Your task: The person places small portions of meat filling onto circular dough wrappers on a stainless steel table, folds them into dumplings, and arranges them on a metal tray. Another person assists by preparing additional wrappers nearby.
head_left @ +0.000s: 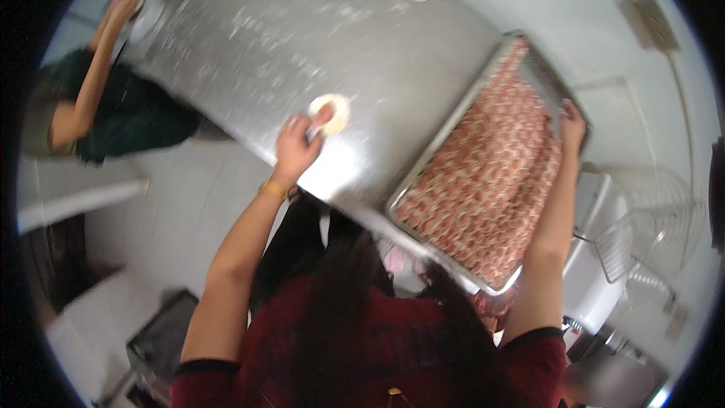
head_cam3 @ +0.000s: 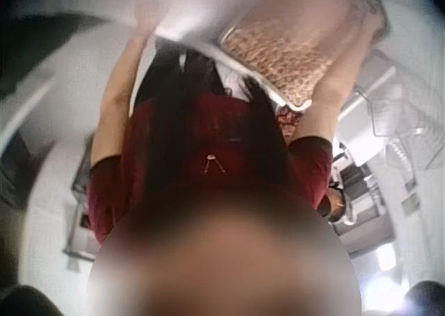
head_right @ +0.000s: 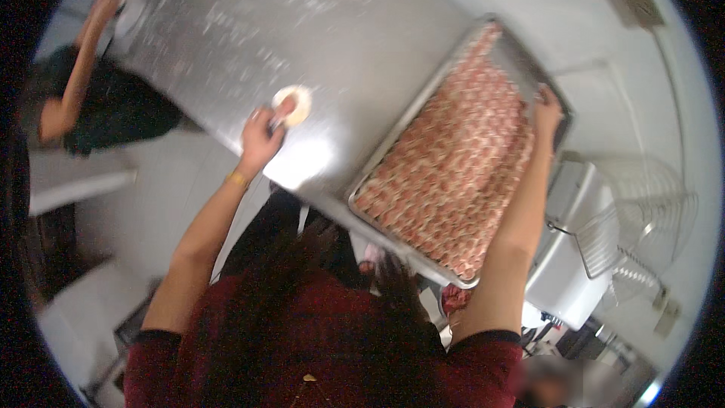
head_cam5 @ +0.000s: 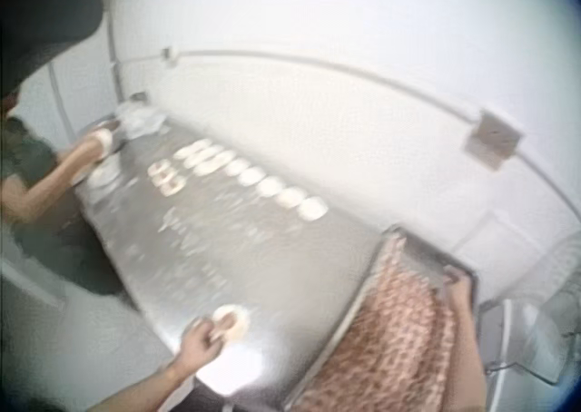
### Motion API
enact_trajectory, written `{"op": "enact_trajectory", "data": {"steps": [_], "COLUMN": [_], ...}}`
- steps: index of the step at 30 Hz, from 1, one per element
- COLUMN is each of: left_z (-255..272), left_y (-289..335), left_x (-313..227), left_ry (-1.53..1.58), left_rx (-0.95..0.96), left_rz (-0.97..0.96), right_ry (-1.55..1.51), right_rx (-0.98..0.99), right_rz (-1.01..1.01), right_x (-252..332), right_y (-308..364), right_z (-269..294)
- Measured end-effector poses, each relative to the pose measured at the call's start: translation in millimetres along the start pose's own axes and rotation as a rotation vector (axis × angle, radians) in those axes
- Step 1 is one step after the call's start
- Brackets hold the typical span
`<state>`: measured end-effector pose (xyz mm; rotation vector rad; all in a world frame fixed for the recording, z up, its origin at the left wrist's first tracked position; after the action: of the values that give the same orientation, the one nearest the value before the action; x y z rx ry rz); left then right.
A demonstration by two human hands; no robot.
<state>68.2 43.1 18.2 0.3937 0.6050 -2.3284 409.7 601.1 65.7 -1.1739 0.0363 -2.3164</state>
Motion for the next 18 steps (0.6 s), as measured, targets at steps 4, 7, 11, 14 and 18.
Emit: {"op": "enact_trajectory", "data": {"steps": [4, 7, 11, 14, 18], "left_z": [-4.1, -2.5, -0.3, 0.1, -4.0], "left_y": [3.6, 2.5, 5.6, 6.5, 7.9], "left_x": [8.8, 10.5, 14.9, 18.5, 34.2], "left_ry": [0.036, 0.054, 0.055, 0.074, 0.249], "left_rx": [0.052, 0.079, 0.107, 0.111, 0.150], "left_rz": [-0.003, -0.033, -0.028, -0.002, 0.189], "right_ry": [-0.238, -0.208, -0.233, -0.322, -0.318], "right_rx": [0.102, 0.234, 0.428, 0.571, 0.664], "right_rz": [-0.048, 0.096, 0.169, 0.256, 0.223], "right_x": [51.2, 118.7, 200.6, 253.1, 277.9], "right_y": [34.8, 73.8, 139.6, 187.0, 229.4], "right_z": [-43.5, -95.1, -172.7, -218.5, -260.5]}}
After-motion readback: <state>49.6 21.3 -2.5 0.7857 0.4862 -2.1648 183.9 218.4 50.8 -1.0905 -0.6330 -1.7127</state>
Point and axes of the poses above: each hand's wrist, its own y-axis away from the middle knuckle, its own z-axis out of the back of the hand, x = y × z, the point moved 9 cm from there along -y, towards the middle knuckle, and after that the axes turned 13 degrees about -y, right-handed, at the moved point
